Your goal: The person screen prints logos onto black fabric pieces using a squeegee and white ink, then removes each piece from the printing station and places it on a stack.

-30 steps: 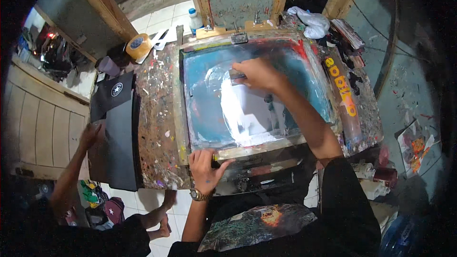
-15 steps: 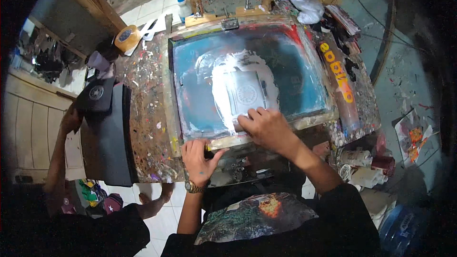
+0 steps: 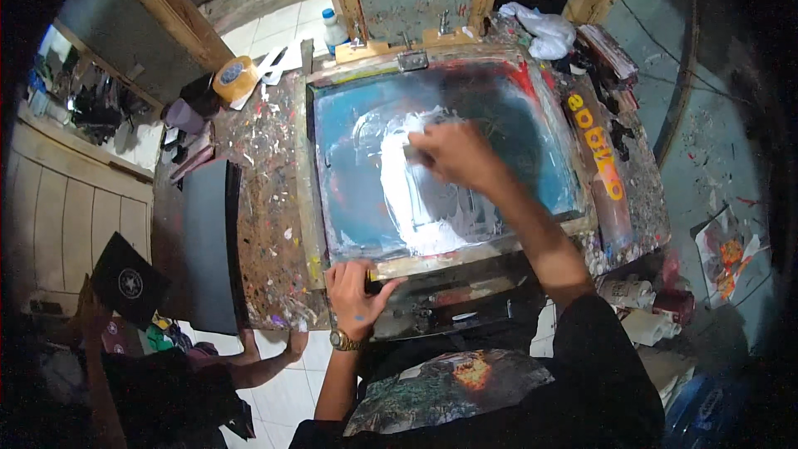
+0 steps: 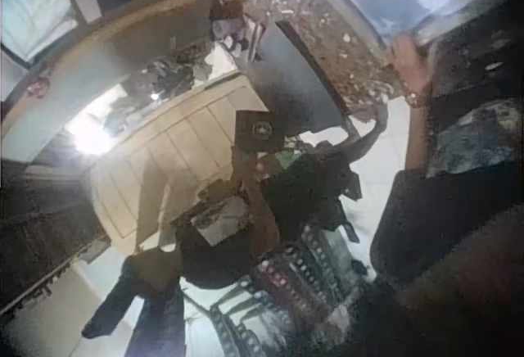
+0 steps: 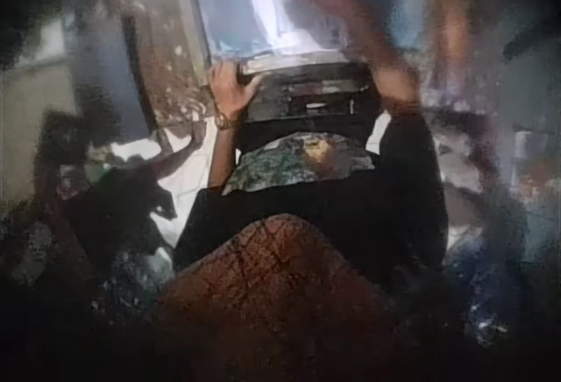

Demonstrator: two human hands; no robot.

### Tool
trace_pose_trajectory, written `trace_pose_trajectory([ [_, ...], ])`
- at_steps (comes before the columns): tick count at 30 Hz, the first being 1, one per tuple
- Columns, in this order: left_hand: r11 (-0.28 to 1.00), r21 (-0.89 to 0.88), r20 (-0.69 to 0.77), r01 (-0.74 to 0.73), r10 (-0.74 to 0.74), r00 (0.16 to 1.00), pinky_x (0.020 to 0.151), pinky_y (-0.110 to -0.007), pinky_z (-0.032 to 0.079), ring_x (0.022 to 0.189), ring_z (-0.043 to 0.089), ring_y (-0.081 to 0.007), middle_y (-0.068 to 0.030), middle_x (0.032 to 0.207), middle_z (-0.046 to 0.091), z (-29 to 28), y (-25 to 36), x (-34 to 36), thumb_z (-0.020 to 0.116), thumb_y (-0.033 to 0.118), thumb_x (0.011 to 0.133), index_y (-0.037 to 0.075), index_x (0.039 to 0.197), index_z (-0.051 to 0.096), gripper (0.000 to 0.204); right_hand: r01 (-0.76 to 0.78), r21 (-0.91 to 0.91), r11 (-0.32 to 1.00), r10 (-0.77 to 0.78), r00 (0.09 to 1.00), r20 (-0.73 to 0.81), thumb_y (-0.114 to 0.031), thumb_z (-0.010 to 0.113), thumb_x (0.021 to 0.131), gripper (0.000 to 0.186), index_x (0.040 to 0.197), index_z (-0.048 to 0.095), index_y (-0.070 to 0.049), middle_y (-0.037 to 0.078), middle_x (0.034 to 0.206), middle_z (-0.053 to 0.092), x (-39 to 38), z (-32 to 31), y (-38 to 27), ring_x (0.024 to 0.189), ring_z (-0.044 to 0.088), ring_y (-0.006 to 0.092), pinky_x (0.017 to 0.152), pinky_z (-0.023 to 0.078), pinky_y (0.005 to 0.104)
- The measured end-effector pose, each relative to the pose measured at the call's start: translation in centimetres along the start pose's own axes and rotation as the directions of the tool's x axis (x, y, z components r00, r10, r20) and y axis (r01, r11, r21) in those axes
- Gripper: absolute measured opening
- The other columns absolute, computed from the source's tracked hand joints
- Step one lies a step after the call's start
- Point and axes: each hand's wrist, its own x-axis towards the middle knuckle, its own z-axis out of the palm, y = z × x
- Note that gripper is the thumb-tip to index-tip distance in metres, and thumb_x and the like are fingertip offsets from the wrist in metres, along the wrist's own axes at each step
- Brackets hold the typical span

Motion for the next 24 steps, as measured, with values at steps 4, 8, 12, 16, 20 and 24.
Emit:
trace_pose_trajectory([
  [4, 1.000, 0.010, 0.017, 0.030, -0.030, 0.999, 0.083, -0.041, 0.042, 0.082, 0.058, -0.0289, -0.0065, 0.086, 0.062, 0.0, -0.7, -0.8, 0.094, 0.038, 0.068, 0.007, 0.094, 0.064, 0.051, 0.015, -0.027, 1.000, -0.013, 0.999, 0.043, -0.022, 0.071, 0.087, 0.019, 0.104, 0.064, -0.015, 0.008, 0.085, 0.064, -6.3, -0.6, -6.8, 0.080, 0.070, 0.0285, 0.065, 0.056, 0.0447],
  [8, 0.999, -0.005, 0.025, 0.048, -0.048, 0.999, 0.083, -0.042, 0.043, 0.085, 0.060, -0.0308, -0.0077, 0.089, 0.064, 0.0, -0.5, -0.6, 0.095, 0.035, 0.065, 0.006, 0.095, 0.065, 0.051, 0.041, -0.004, 0.999, -0.041, 0.997, 0.068, -0.023, 0.072, 0.083, 0.022, 0.103, 0.064, -0.015, 0.008, 0.085, 0.065, -8.6, -2.5, -8.8, 0.077, 0.070, 0.0276, 0.066, 0.056, 0.0426],
  [12, 1.000, 0.015, -0.032, -0.027, 0.027, 0.999, 0.081, -0.040, 0.042, 0.078, 0.058, -0.0266, -0.0048, 0.082, 0.062, 0.3, -0.7, 0.1, 0.093, 0.042, 0.070, 0.006, 0.092, 0.065, 0.050, 0.022, 0.063, 0.998, -0.027, 0.997, 0.078, -0.024, 0.072, 0.084, 0.020, 0.099, 0.063, -0.015, 0.010, 0.083, 0.066, -2.8, -2.4, -3.7, 0.080, 0.071, 0.0319, 0.067, 0.055, 0.0466],
  [16, 0.999, 0.020, -0.031, -0.034, 0.034, 0.999, 0.081, -0.040, 0.041, 0.079, 0.059, -0.0263, -0.0044, 0.083, 0.062, 0.4, -0.5, 0.2, 0.093, 0.042, 0.070, 0.007, 0.093, 0.065, 0.050, 0.027, 0.015, 1.000, -0.026, 0.998, -0.055, -0.026, 0.072, 0.089, 0.018, 0.098, 0.062, -0.014, 0.011, 0.083, 0.066, 2.6, -1.1, 1.2, 0.082, 0.071, 0.0352, 0.069, 0.054, 0.0516],
  [20, 1.000, 0.012, -0.016, -0.010, 0.010, 1.000, 0.081, -0.040, 0.041, 0.078, 0.059, -0.0261, -0.0045, 0.082, 0.061, 0.0, -0.1, 0.3, 0.094, 0.040, 0.069, 0.007, 0.093, 0.065, 0.049, -0.005, -0.053, 0.999, 0.005, 1.000, -0.008, -0.027, 0.071, 0.090, 0.019, 0.098, 0.062, -0.013, 0.010, 0.085, 0.067, 0.1, -0.1, -0.5, 0.081, 0.071, 0.0345, 0.069, 0.055, 0.0501],
  [24, 1.000, 0.018, 0.007, 0.002, -0.002, 1.000, 0.080, -0.039, 0.042, 0.079, 0.058, -0.0263, -0.0050, 0.082, 0.061, 0.0, -0.3, -0.2, 0.094, 0.039, 0.069, 0.008, 0.094, 0.065, 0.049, -0.057, 0.014, 0.998, 0.056, 0.995, 0.078, -0.025, 0.072, 0.089, 0.019, 0.101, 0.062, -0.012, 0.010, 0.086, 0.066, -4.9, -1.1, -5.5, 0.081, 0.071, 0.0318, 0.067, 0.055, 0.0480],
])
